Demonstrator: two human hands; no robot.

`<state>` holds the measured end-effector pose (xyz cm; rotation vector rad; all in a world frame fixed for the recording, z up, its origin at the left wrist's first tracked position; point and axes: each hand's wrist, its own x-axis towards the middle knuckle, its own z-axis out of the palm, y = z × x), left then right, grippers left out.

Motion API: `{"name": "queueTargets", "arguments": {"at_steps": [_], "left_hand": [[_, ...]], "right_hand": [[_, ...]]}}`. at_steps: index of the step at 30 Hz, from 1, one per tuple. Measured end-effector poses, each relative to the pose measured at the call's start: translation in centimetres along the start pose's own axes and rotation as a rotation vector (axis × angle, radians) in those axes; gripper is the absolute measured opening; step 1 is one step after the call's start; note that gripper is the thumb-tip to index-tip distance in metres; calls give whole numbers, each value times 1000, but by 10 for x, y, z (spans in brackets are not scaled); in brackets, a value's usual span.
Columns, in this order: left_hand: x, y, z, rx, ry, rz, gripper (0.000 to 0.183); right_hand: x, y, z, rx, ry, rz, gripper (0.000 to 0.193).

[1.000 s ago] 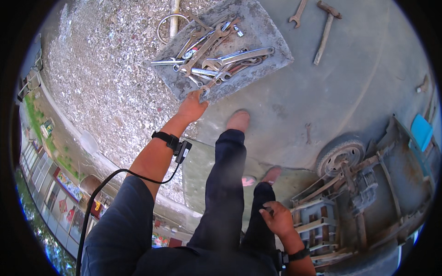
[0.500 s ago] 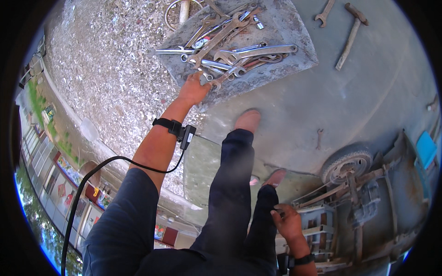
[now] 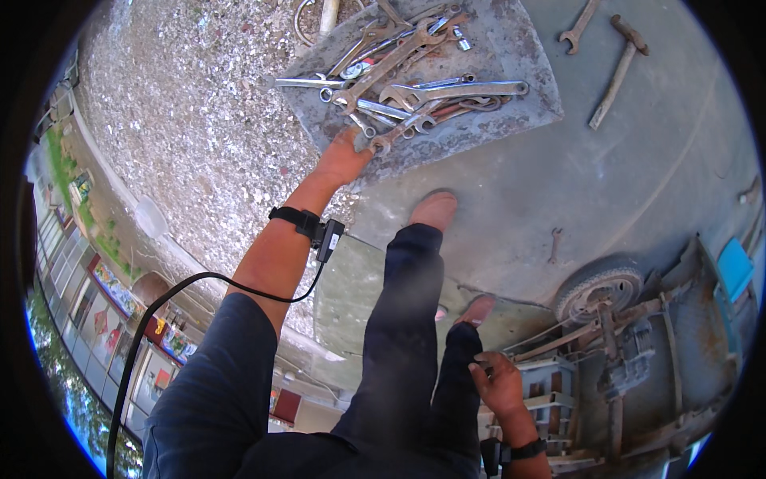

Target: The person uses a large open-ended wrench to tighten several bolts on the wheel of a blue vehicle.

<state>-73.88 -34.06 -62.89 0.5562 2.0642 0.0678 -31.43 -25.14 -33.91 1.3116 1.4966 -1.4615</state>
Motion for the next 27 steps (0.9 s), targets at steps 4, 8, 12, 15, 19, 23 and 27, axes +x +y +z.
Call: {"name": "queueTargets", "arguments": {"at_steps": [4, 8, 12, 15, 19, 23, 27], "left_hand": [[3, 5, 11, -77, -78, -17, 70], [2, 15, 15, -128, -112, -96, 72], [14, -1, 37, -278, -54, -137, 69], [21, -10, 46, -518, -78, -212, 64], [8, 18, 30, -781, -184, -300, 46], [-1, 33, 17, -686, -298, -216, 34], [-25, 42, 13, -799, -334, -212, 31]], "right_hand": [[0, -2, -2, 8, 6, 16, 21], [-2, 3, -3, 12, 9, 34, 21], [-3, 5, -5, 34, 7, 76, 21], [-2, 7, -6, 32, -3, 69, 21], [-3, 9, -4, 31, 11, 60, 20], [-3, 11, -3, 37, 0, 48, 20], [-7, 19, 0, 35, 19, -5, 20]]}}
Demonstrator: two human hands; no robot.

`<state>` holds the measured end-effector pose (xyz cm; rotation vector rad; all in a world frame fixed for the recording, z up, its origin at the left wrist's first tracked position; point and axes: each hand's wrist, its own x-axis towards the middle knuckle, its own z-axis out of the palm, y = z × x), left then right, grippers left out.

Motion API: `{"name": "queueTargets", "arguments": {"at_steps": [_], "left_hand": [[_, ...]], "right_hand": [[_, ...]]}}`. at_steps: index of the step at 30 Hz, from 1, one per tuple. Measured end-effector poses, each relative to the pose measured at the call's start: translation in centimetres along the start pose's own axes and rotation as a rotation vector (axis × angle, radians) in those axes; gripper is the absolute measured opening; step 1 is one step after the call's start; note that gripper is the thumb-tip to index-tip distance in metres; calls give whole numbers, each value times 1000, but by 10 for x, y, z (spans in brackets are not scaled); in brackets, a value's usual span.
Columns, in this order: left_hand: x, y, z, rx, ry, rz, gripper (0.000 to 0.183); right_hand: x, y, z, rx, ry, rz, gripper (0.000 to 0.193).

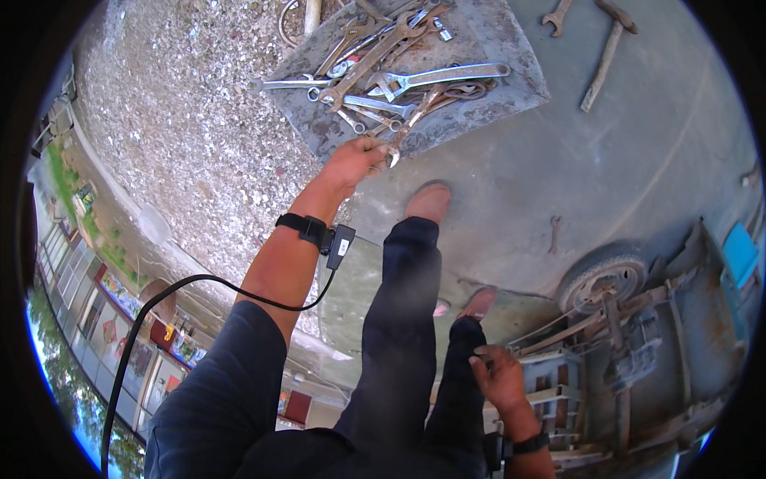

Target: The person uses a large open-ended wrench to tighten several bolts on the wheel of a blue vehicle.

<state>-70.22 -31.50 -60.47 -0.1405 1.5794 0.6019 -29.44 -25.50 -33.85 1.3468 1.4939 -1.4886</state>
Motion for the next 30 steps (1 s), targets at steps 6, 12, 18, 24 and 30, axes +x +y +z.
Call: {"name": "queueTargets", "arguments": {"at_steps": [6, 12, 18, 24, 30], "left_hand": [[-63, -6, 4, -185, 0, -64, 29], [-147, -21, 8, -240, -34, -117, 27], [-257, -19, 18, -180, -123, -14, 27], [-374, 31, 36, 111, -237, 59, 23], [-449, 61, 58, 311, -403, 227, 22]], "right_hand": [[-11, -9, 0, 17, -5, 6, 19], [-26, -50, -10, 12, 94, -171, 20], [-46, -83, -24, 92, 123, -216, 20], [-56, -100, -33, 221, 260, -353, 38], [-125, -157, -85, 1146, 148, -336, 47]]}}
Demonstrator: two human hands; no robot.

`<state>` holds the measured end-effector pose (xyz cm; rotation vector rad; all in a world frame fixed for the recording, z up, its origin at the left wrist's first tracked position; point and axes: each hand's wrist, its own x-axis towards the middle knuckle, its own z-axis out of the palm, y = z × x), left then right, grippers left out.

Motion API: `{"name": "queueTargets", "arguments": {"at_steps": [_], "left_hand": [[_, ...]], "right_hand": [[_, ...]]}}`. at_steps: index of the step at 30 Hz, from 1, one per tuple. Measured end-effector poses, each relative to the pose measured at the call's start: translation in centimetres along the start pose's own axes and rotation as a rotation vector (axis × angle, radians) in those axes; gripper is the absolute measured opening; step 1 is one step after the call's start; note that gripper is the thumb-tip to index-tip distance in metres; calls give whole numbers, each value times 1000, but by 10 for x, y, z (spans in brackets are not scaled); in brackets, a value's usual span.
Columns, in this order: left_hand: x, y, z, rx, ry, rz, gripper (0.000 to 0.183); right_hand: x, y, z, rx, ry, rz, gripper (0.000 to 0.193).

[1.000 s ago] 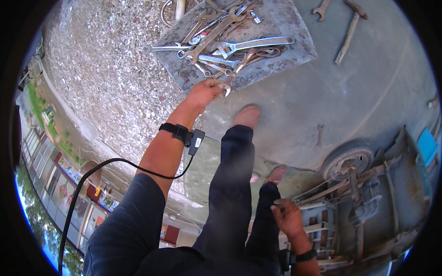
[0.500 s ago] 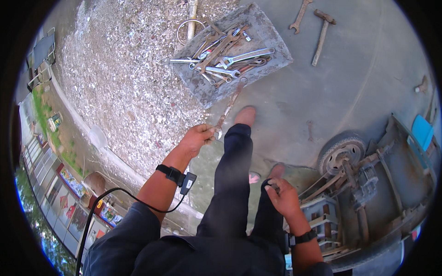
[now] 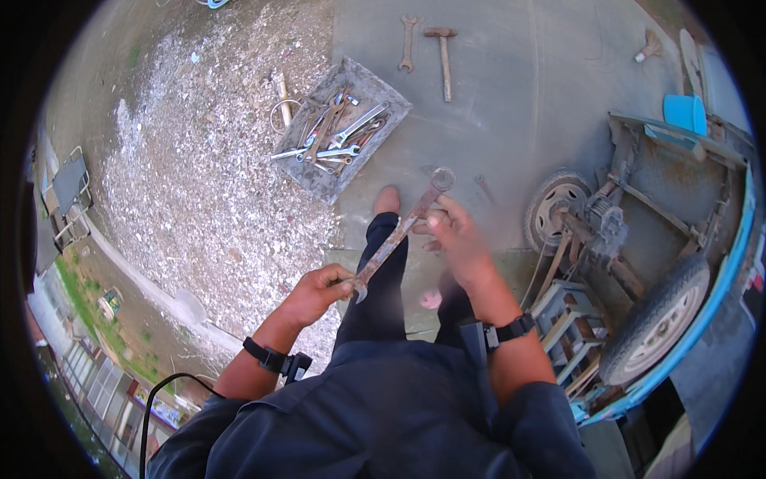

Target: The person uses a large open-ended wrench to tighten several bolts on the wheel of a blue vehicle.

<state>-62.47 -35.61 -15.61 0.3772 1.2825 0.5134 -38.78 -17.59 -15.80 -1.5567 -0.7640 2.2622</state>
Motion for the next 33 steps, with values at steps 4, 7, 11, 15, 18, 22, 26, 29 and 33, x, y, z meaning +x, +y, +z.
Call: {"name": "queueTargets", "arguments": {"at_steps": [4, 7, 11, 15, 18, 22, 26, 29, 33], "left_hand": [[-12, 23, 23, 15, -90, -5, 23], [-17, 48, 43, 303, -129, 31, 21], [-19, 72, 79, 291, -205, -86, 19], [-11, 116, 162, 397, -413, -168, 21], [-4, 152, 249, 640, -551, -110, 23], [7, 168, 343, 812, -677, 195, 23], [8, 180, 438, 864, -734, 387, 21], [14, 165, 487, 903, -654, 408, 22], [23, 145, 524, 878, -608, 352, 24]], "right_hand": [[-31, -8, -33, 59, 34, -71, 30], [-61, -5, -60, 206, 120, -148, 25], [-114, 6, -100, 261, 173, -198, 20], [-182, 8, -147, 360, 301, -327, 26], [-240, 1, -182, 514, 452, -453, 31], [-304, 17, -216, 385, 522, -547, 39], [-341, 46, -229, 481, 555, -518, 39], [-352, 72, -239, 577, 610, -509, 37], [-370, 91, -251, 631, 645, -520, 36]]}}
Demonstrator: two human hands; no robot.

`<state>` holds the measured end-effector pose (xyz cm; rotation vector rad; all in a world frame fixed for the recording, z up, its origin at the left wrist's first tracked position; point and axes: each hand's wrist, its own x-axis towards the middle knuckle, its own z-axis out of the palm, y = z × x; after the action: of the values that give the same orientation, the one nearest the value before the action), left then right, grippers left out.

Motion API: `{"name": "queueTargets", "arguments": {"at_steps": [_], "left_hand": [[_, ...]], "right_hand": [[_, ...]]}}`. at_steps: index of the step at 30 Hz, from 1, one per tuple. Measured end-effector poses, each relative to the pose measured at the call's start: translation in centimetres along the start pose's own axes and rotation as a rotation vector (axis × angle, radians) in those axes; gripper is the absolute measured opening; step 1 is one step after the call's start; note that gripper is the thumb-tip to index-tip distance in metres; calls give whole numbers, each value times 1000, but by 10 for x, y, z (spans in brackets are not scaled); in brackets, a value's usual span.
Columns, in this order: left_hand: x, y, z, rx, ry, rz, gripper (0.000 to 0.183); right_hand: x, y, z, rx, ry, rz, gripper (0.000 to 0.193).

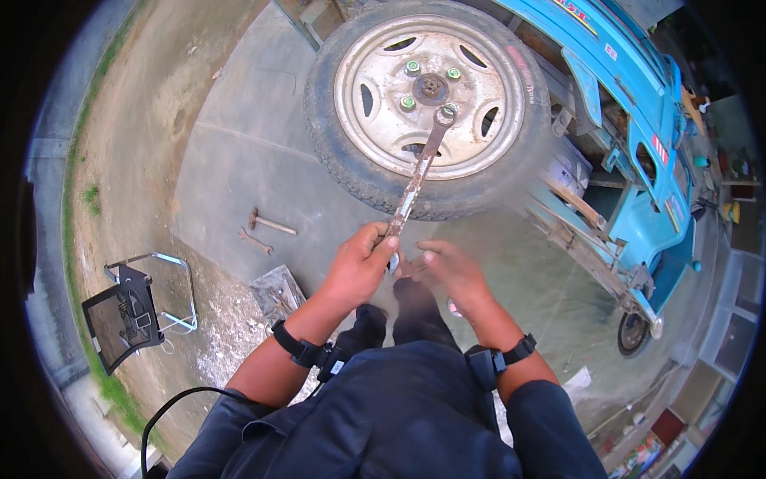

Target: The person uses a large open-ended wrench to tighten several bolts on the wheel of a blue vehicle.

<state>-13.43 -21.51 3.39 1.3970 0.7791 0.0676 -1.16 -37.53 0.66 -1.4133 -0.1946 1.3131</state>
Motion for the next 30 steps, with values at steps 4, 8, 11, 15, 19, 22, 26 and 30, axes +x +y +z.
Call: {"name": "queueTargets", "arguments": {"at_steps": [4, 8, 11, 15, 19, 22, 26, 30], "left_hand": [[15, 4, 18, -6, 34, -88, 25], [24, 0, 27, -28, 66, -67, 25], [29, 5, 33, -15, 88, -95, 24], [32, 8, 38, -8, 86, -114, 24], [36, 0, 40, -33, 86, -113, 24], [36, 3, 41, -66, 79, -141, 24], [37, 1, 43, -162, 92, -176, 23], [38, -4, 41, -138, 104, -157, 25]], "right_hand": [[1, 5, -24, 21, 17, -30, 36], [-1, 7, -32, 56, 14, -41, 36], [-1, 7, -32, 69, 18, -31, 36], [3, 11, -35, 55, -28, -8, 34], [5, 8, -34, 51, -42, 1, 34], [6, 6, -33, 43, -40, 10, 34], [10, 4, -32, 49, -47, 37, 34], [13, 4, -33, 30, 16, 55, 37]]}}
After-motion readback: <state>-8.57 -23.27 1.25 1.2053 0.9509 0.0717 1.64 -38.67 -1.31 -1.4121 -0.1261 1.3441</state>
